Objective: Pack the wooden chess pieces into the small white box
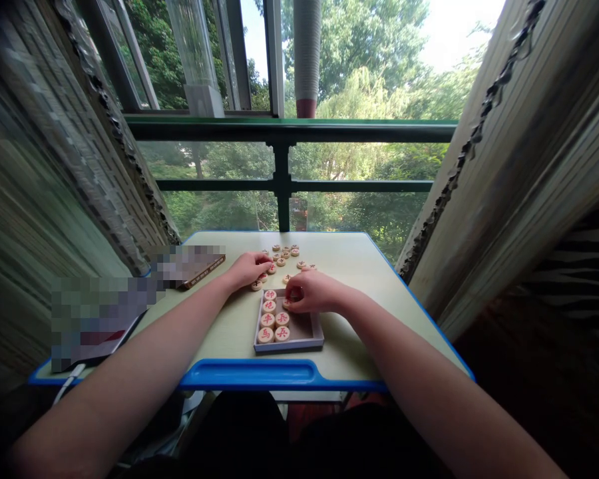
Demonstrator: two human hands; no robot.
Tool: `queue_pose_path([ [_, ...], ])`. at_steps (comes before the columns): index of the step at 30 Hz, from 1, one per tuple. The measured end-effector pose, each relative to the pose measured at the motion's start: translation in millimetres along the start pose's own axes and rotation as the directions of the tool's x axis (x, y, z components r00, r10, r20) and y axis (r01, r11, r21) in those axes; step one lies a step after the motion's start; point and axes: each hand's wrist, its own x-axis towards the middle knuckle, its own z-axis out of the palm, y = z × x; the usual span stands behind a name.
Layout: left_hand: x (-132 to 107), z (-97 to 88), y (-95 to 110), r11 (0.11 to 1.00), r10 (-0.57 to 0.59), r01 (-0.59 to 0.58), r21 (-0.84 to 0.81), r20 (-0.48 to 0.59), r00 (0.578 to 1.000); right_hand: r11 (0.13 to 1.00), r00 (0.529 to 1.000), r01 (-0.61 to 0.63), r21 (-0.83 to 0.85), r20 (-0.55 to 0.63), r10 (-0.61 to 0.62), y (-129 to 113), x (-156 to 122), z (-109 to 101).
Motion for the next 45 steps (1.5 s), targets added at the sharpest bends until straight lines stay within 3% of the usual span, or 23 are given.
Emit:
queue_pose_path([
  [4,-2.8,-2.8,3.5,1.0,0.0,0.0,-0.008,0.008,1.0,1.0,1.0,0.005,-0.027,0.001,-0.005,0.9,0.5,3.1],
  [9,-5.5,-8.5,10.1,0.995,0.091,-0.087,0.047,-0.093,0.991,0.998,0.999,0.036,-0.057,-0.022,-0.037,2.0,0.0,3.6],
  [16,-16.1,-7.0,27.6,0.977,0.172,-0.179,-0.113,-0.066,0.983,0.997,0.999,0.048,-0.068,-0.008,-0.049,2.8,0.8,4.3],
  [25,-9.4,-12.1,23.2,0.964,0.11,-0.154,-0.217,-0.202,0.973,0.992,0.995,0.097,-0.082,-0.031,-0.1,4.2,1.5,6.2],
  [32,-10.6,-10.6,24.3,0.961,0.079,-0.112,-0.253,-0.139,0.987,0.991,0.992,0.116,-0.068,-0.048,-0.119,4.8,1.9,8.3],
  [45,-6.7,-13.5,17.0,0.976,0.1,-0.129,-0.175,-0.162,0.982,0.989,0.988,0.145,-0.029,-0.052,-0.146,10.5,2.7,9.2],
])
